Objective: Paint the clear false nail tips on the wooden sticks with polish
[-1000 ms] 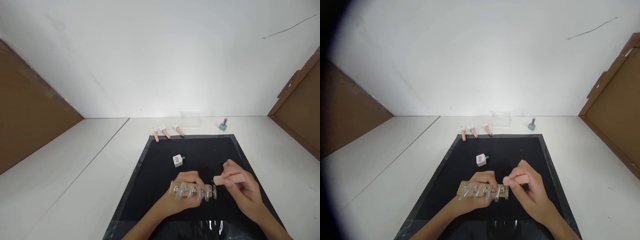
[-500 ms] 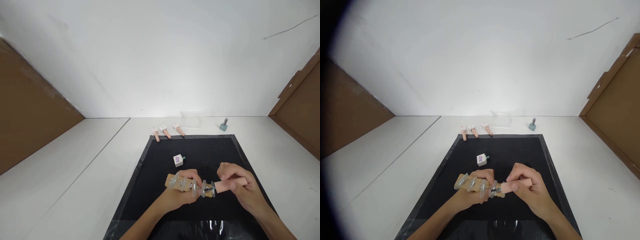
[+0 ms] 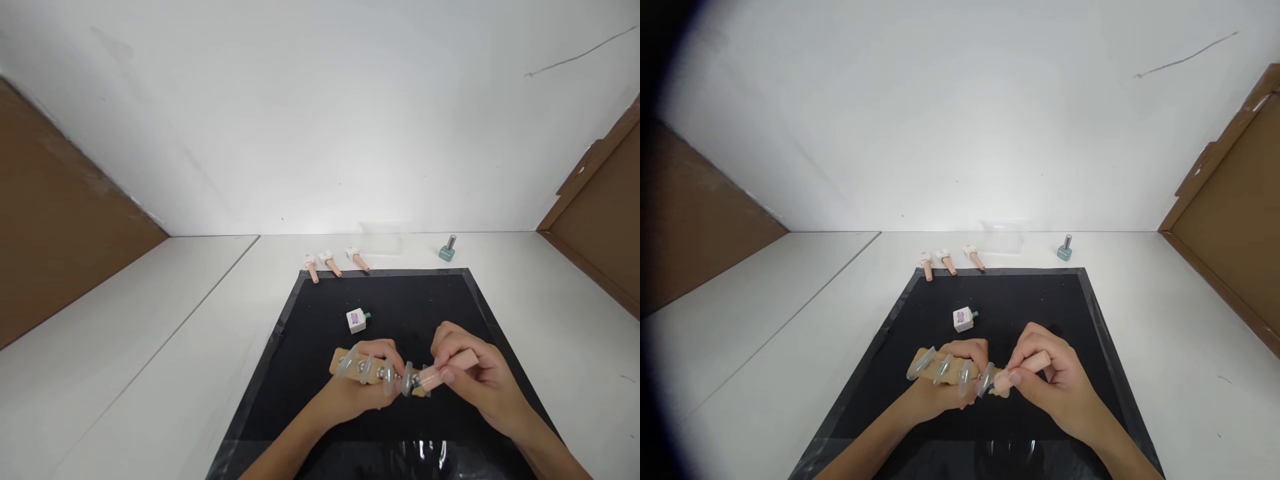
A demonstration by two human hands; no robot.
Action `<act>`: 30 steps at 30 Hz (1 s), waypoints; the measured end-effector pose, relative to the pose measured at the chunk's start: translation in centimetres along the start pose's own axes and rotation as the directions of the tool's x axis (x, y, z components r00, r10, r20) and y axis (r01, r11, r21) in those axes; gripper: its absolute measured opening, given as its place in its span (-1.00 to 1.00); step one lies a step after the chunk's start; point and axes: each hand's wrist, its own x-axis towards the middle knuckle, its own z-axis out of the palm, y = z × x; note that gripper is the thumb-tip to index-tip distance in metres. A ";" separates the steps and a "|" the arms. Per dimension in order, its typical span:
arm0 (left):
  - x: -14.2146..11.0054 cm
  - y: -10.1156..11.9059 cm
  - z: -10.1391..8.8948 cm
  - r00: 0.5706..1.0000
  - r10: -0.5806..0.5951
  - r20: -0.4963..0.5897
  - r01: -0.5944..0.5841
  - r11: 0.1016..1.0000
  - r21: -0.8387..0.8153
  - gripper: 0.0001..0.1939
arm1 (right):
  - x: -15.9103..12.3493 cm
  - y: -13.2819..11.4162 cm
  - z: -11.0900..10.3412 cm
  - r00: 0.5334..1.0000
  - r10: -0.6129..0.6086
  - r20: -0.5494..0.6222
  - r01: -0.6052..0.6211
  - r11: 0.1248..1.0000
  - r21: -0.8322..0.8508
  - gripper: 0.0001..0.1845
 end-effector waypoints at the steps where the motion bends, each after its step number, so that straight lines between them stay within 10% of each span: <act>1: 0.0 0.0 0.0 1.000 -0.001 -0.002 0.001 1.000 0.004 -0.93 | 0.0 0.0 0.0 1.000 -0.012 0.000 0.012 1.000 -0.008 -0.82; 30: 0.4 -0.3 0.2 0.990 0.016 -0.141 0.029 0.949 0.314 -0.97 | 0.2 -0.7 0.1 0.963 -0.222 0.154 0.266 0.873 -0.408 -0.78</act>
